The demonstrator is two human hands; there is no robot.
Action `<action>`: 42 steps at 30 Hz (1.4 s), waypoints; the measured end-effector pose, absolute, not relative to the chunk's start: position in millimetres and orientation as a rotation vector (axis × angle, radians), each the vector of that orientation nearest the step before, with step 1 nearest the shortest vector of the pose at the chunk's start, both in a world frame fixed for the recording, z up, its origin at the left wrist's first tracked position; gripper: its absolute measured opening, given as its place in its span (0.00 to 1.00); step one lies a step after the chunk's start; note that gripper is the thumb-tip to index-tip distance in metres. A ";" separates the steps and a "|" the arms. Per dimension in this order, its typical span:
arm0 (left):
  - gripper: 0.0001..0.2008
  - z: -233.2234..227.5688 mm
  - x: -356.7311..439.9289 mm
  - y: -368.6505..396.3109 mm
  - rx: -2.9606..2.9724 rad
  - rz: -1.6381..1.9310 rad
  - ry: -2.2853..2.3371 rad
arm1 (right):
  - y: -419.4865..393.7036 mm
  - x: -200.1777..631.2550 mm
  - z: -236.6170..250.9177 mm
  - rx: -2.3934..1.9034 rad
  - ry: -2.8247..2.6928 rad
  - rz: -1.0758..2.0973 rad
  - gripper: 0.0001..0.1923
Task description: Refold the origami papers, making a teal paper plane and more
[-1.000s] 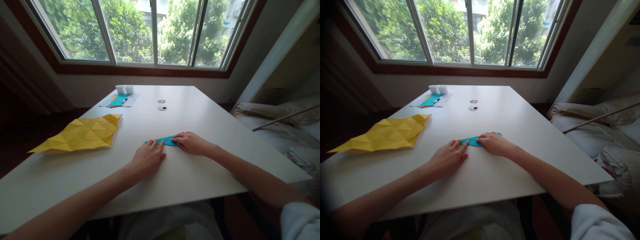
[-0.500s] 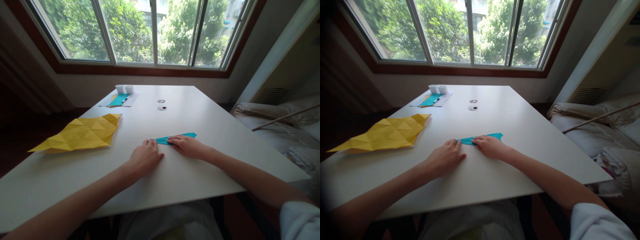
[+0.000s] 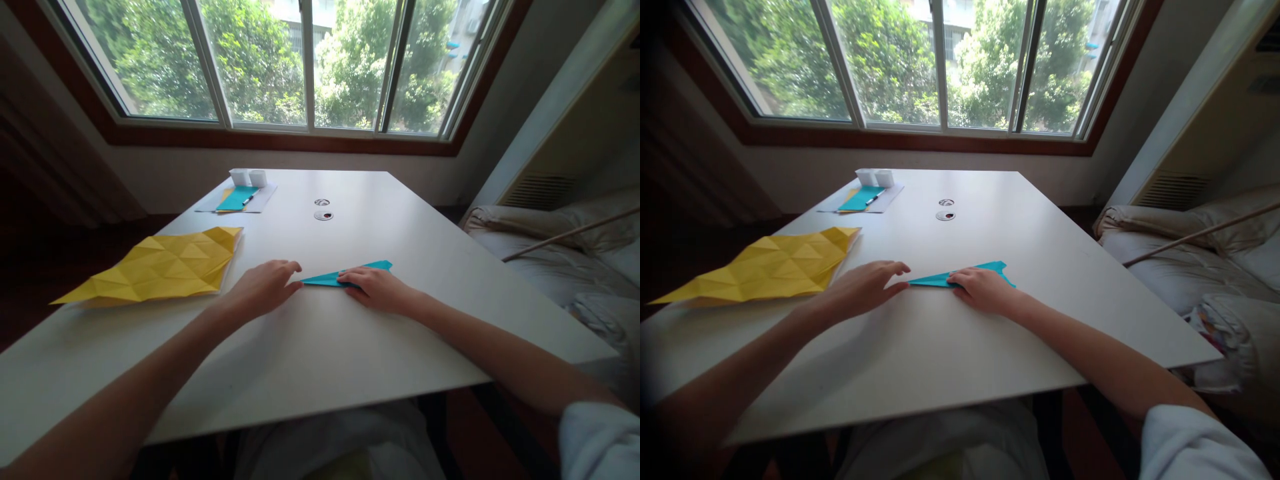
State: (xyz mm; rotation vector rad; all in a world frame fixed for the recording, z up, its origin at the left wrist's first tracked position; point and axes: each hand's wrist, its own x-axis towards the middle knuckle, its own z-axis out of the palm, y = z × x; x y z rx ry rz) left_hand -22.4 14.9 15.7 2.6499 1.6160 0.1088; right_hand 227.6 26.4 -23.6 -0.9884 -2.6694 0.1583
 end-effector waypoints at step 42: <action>0.10 -13.6 -1.3 19.3 2.923 -0.008 1.554 | 51.1 267.1 2.0 -1.379 -2.767 0.112 0.17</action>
